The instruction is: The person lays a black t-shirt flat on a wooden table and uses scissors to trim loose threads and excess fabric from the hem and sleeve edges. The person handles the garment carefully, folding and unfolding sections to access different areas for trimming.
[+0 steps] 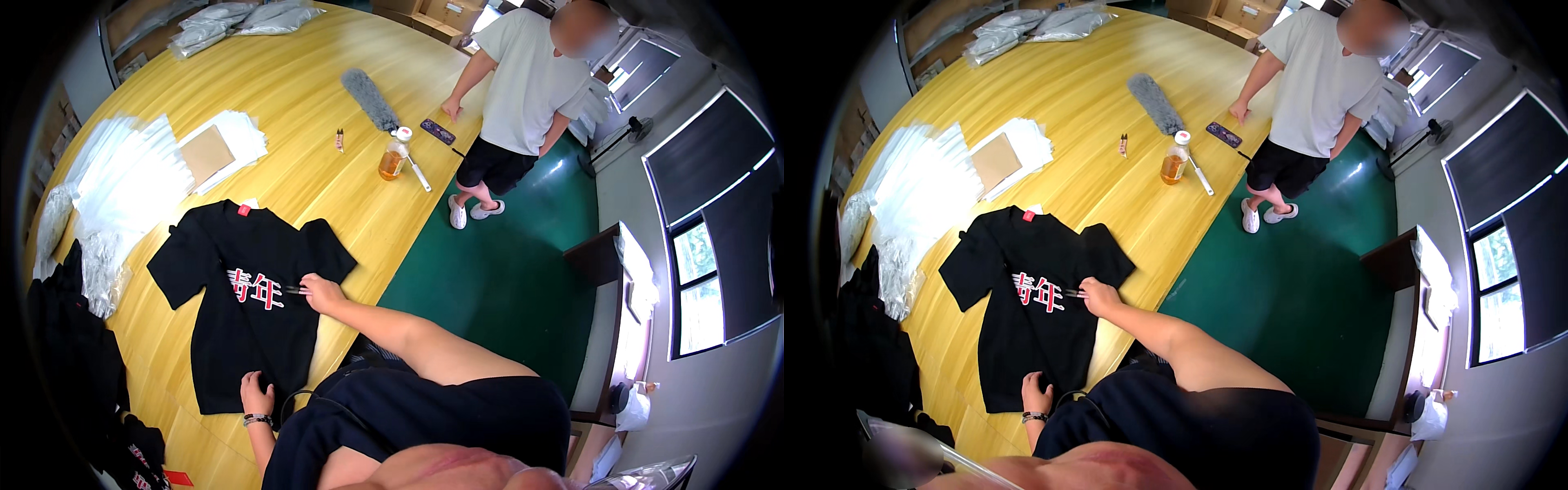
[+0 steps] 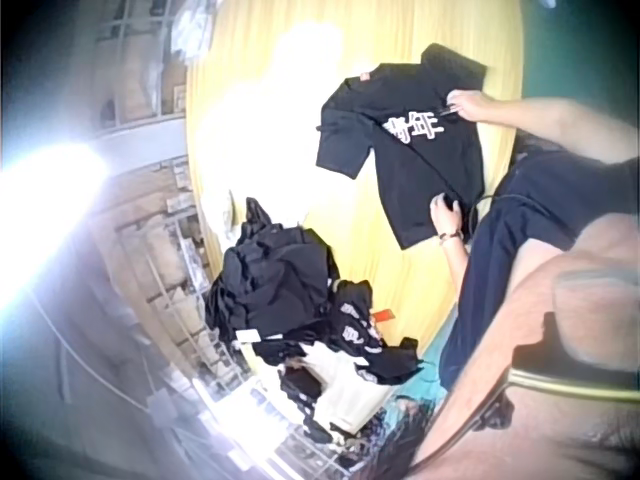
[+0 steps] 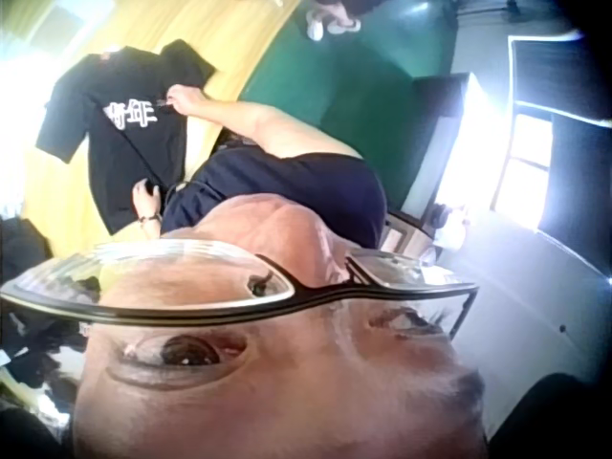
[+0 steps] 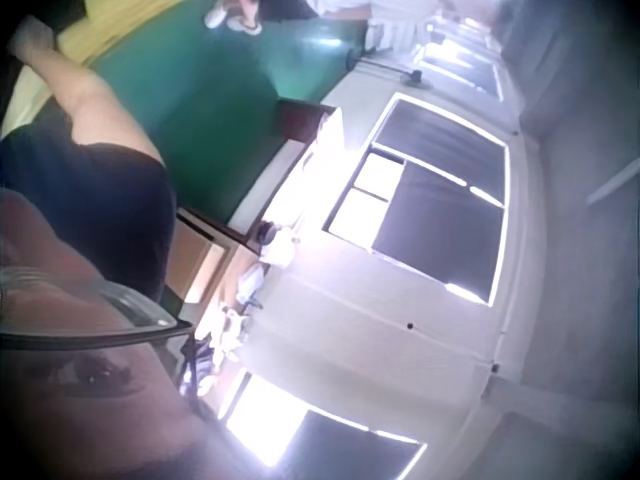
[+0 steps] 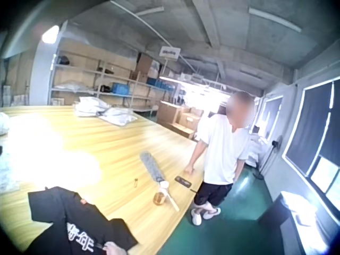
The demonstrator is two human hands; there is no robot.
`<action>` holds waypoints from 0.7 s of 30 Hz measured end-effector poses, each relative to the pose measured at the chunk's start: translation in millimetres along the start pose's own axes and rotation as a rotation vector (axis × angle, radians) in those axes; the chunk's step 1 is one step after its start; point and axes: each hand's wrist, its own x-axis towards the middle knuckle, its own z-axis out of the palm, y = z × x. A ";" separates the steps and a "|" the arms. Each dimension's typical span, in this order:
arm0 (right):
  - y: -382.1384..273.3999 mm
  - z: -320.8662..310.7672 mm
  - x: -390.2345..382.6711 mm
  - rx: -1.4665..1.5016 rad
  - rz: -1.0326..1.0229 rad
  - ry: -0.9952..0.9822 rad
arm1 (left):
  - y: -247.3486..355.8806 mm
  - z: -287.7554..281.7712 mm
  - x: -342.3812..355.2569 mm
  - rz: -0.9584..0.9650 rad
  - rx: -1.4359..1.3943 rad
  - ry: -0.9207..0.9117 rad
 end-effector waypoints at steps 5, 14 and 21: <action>-35.9 16.8 -24.4 0.103 0.300 -0.012 | -41.4 -11.0 -27.2 0.003 0.019 0.084; -77.0 66.0 -98.6 0.163 0.365 -0.142 | -125.2 -50.0 -61.8 -0.121 0.148 0.192; -73.2 68.8 -106.0 0.161 0.390 -0.081 | -162.0 -60.9 -67.9 -0.355 0.193 0.090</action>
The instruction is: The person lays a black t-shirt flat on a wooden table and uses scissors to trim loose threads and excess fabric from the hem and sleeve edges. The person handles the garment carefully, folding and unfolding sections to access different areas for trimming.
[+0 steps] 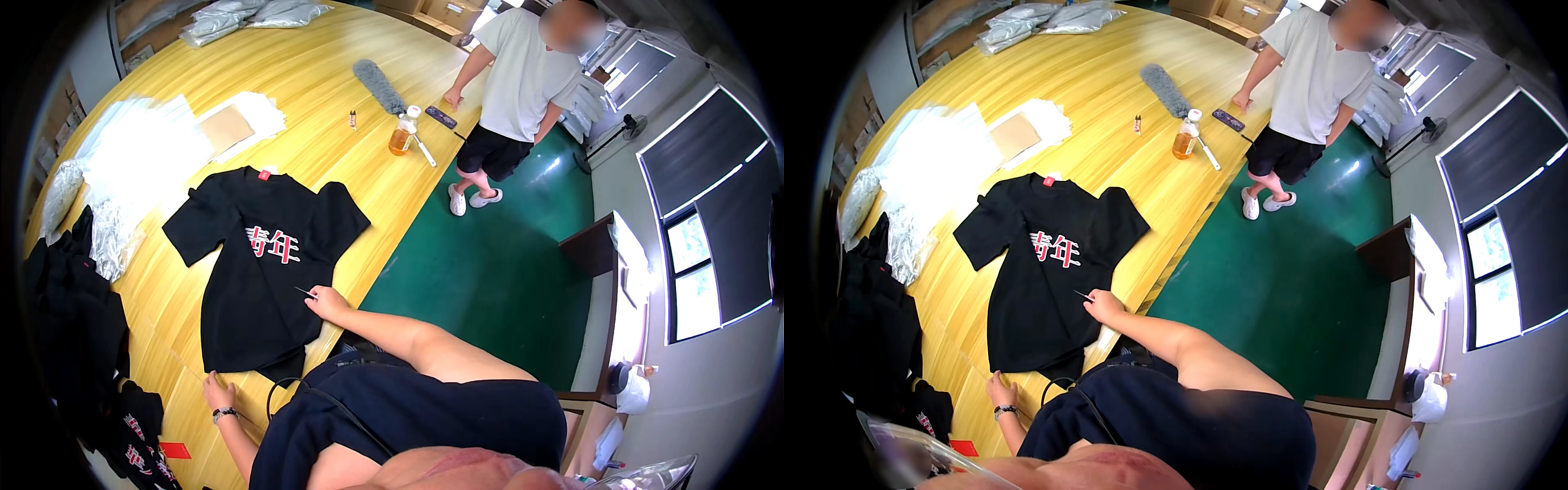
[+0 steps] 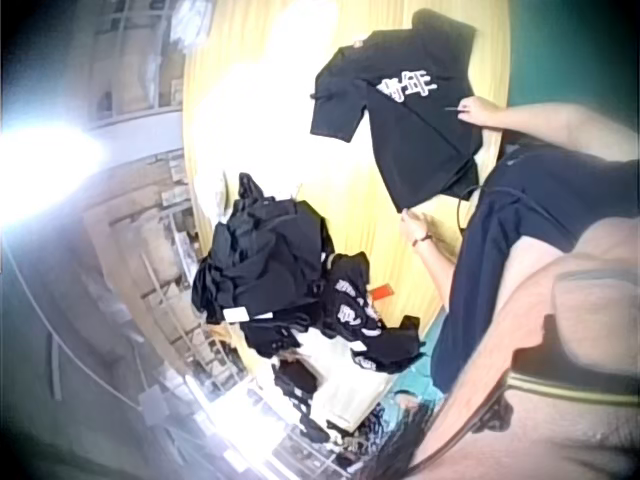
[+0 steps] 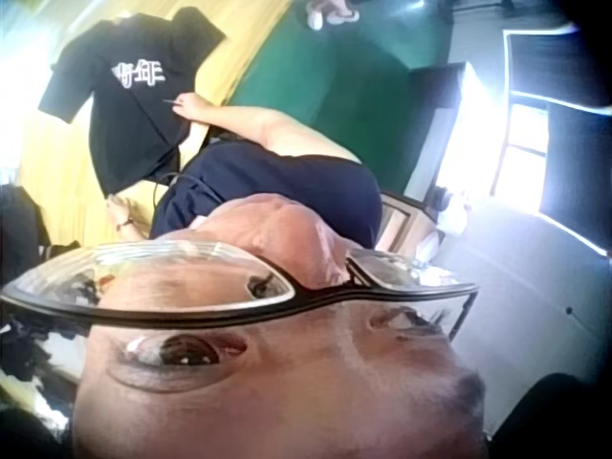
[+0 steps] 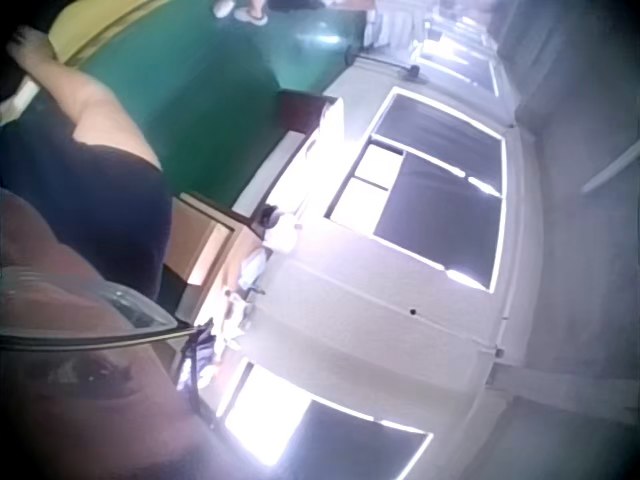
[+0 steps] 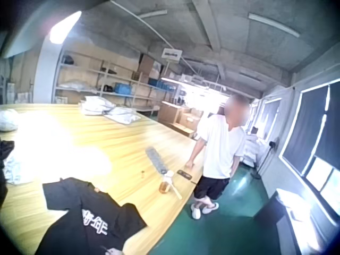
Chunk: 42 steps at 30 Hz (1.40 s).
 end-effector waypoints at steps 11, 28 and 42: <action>40.9 -27.3 21.8 -0.050 -0.028 0.289 | -7.8 4.1 -11.4 0.080 -0.175 0.031; 20.7 -52.4 106.2 -0.121 -0.077 0.238 | 3.3 27.4 72.8 -0.349 -0.785 0.304; 8.9 -41.5 53.5 0.105 -0.208 0.091 | 27.4 22.4 29.6 -0.065 -0.357 0.396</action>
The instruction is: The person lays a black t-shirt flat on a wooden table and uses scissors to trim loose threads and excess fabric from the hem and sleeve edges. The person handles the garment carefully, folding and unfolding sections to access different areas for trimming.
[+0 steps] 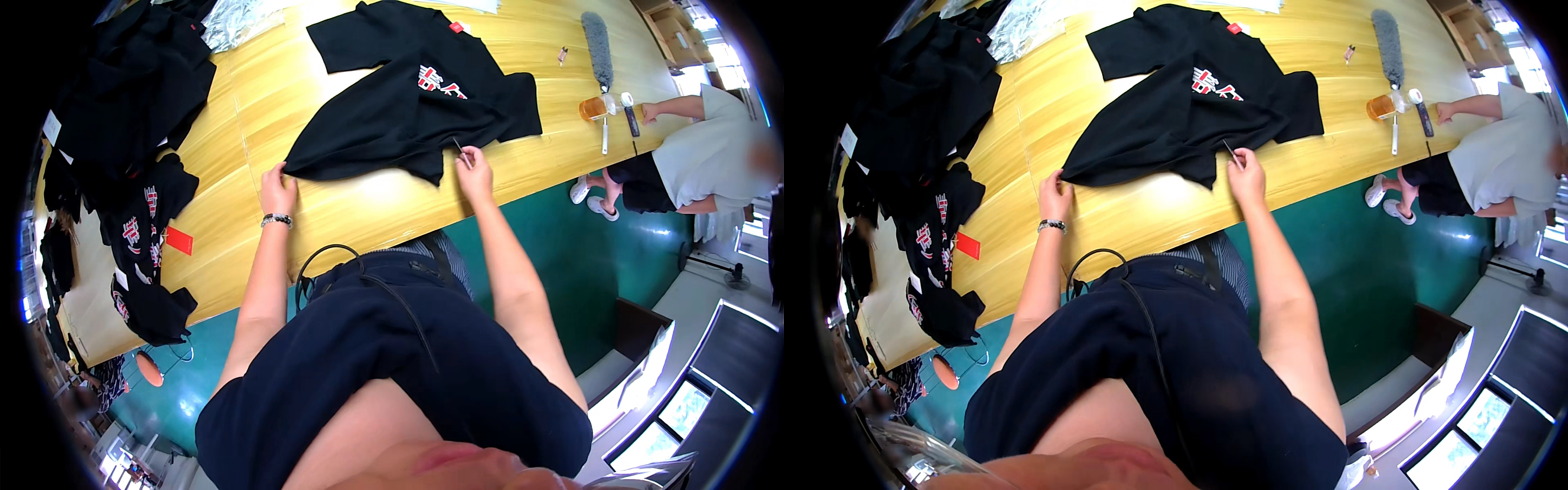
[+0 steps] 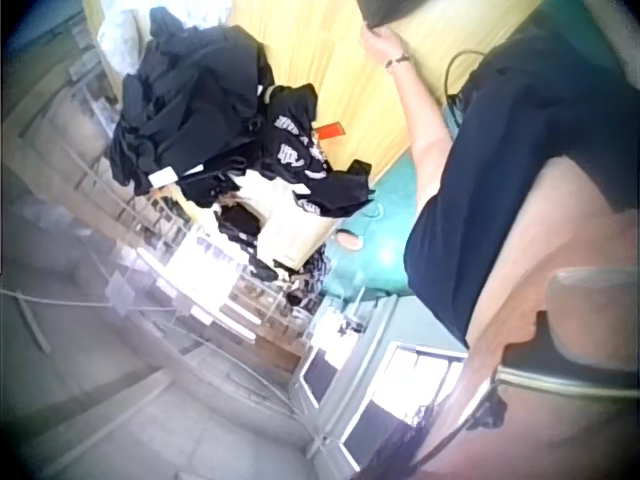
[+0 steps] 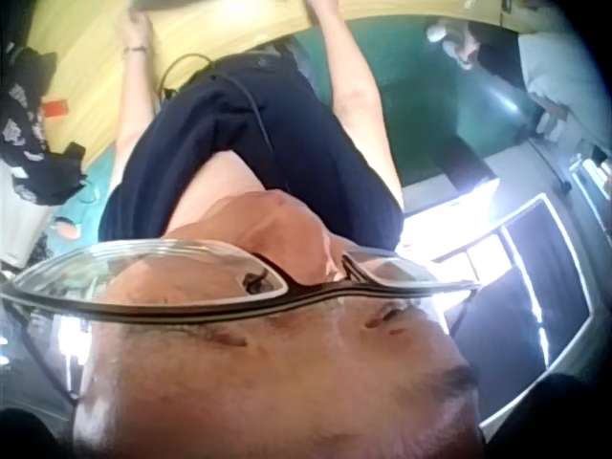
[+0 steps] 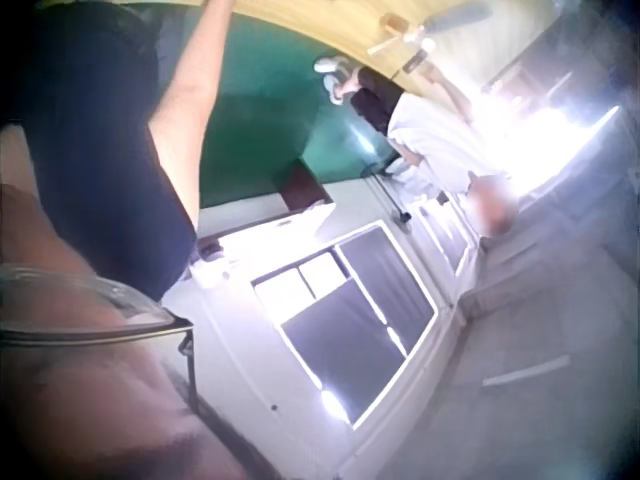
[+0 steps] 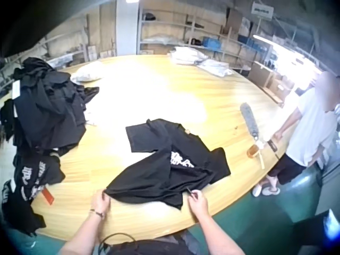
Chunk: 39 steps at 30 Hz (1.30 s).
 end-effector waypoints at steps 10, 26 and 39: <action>-6.4 30.6 -7.7 0.039 0.089 -0.494 | -3.7 -7.2 53.7 -0.141 -0.596 -0.001; -107.3 -55.7 -35.5 -0.301 -0.359 -0.340 | 13.6 -135.8 41.8 0.310 -0.651 0.283; 17.2 -58.8 -63.3 -0.270 -0.107 -0.102 | -84.0 -64.0 -29.0 -0.160 -0.404 0.023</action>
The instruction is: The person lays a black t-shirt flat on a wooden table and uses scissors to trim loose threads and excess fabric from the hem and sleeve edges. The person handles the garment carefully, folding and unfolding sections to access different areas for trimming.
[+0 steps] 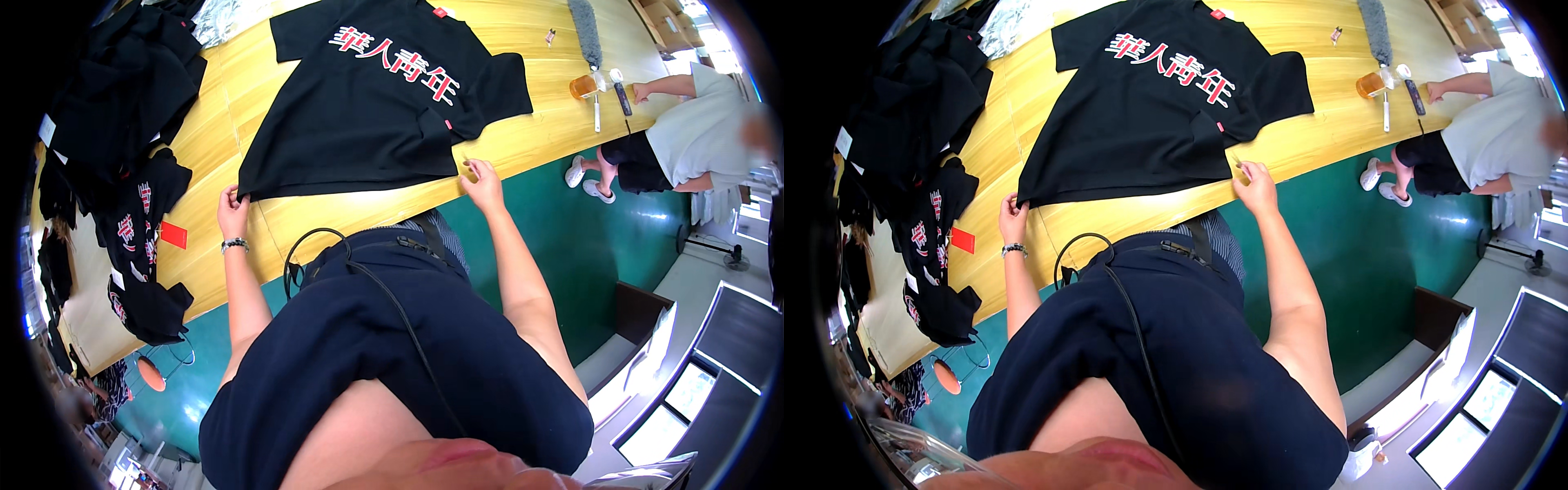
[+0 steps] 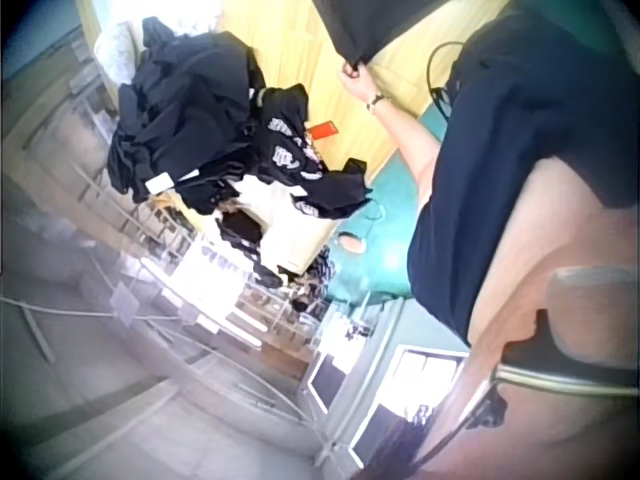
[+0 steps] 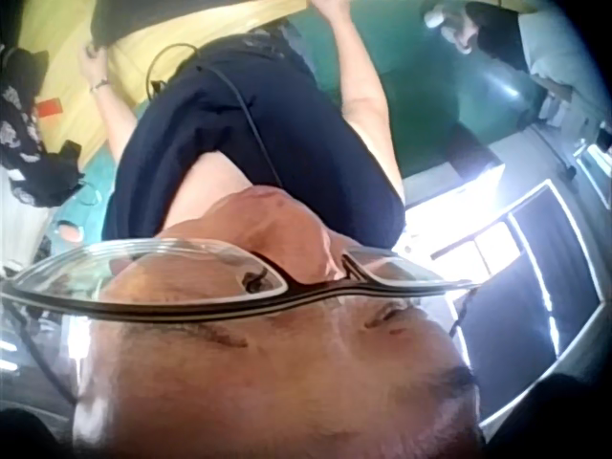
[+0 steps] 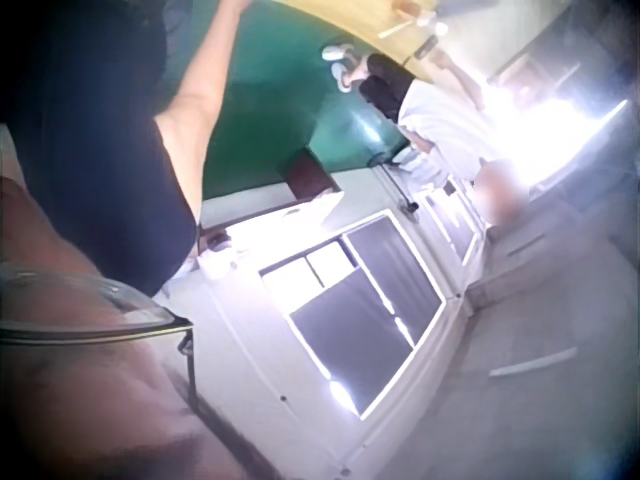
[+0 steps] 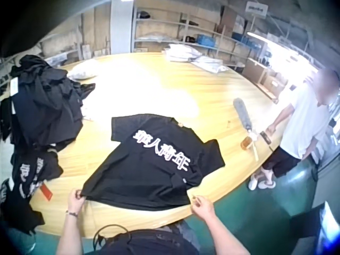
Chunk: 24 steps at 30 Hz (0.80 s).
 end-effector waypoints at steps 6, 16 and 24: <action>-9.9 30.7 11.9 -0.246 -0.095 -0.021 | -20.9 -8.6 -2.4 -0.052 0.118 0.059; -0.3 11.5 30.0 0.696 0.480 -0.117 | 12.0 -12.1 -26.3 -0.105 -0.247 0.142; -1.3 -16.7 62.8 1.241 0.688 0.098 | 34.0 -8.6 -35.3 0.155 -0.284 0.374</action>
